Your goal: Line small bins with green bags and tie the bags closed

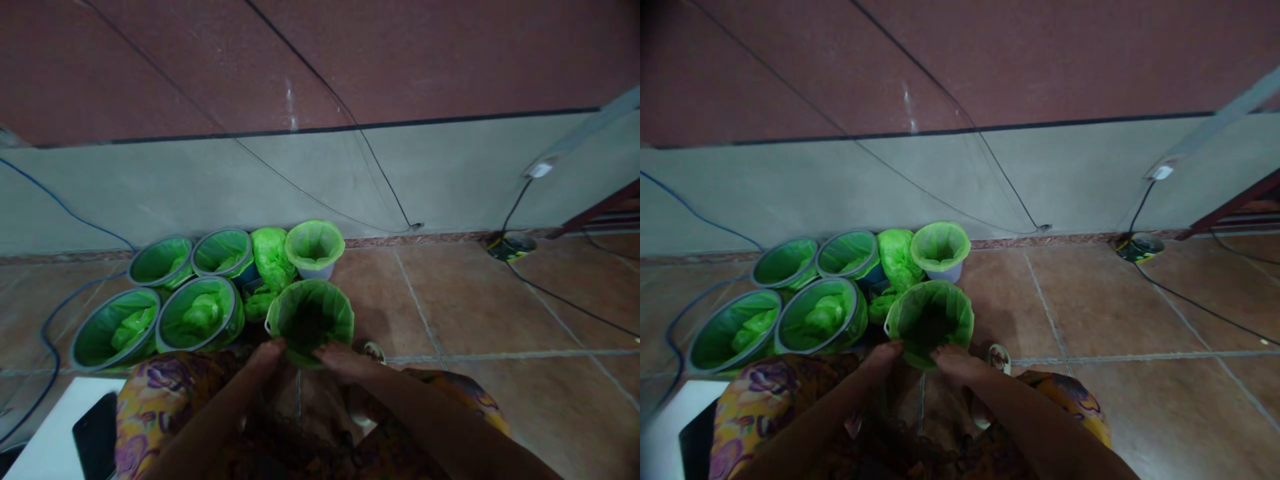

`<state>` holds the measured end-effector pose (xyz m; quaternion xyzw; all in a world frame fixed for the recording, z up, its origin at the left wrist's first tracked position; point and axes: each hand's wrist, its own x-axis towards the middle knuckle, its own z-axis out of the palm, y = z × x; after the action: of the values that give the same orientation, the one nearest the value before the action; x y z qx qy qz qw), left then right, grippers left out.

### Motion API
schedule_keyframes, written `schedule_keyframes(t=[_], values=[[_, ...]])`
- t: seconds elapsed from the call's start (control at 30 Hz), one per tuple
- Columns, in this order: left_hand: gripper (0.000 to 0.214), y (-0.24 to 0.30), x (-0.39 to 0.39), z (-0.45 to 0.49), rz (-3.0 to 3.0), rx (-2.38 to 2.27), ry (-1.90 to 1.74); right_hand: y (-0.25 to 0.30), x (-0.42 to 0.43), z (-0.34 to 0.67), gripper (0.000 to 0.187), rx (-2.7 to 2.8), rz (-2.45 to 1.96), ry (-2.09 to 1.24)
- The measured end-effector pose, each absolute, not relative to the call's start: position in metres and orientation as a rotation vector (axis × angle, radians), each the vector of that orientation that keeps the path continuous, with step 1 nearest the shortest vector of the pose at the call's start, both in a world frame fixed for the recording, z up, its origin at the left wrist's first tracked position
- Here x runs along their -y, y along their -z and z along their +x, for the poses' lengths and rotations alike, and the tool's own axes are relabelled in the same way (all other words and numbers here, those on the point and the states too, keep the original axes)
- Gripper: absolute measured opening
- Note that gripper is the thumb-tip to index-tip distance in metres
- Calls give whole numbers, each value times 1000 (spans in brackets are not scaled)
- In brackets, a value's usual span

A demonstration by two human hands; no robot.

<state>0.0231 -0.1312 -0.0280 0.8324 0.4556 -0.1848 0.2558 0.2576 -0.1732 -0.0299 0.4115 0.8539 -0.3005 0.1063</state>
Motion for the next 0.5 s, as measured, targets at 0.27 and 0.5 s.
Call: schedule_keyframes(t=[0.27, 0.5], values=[[79, 9, 162, 45, 2402, -1381, 470, 4, 149, 298, 61, -2415, 1632, 942], [39, 23, 195, 102, 2296, -1308, 562, 26, 159, 293, 31, -2378, 1468, 790]])
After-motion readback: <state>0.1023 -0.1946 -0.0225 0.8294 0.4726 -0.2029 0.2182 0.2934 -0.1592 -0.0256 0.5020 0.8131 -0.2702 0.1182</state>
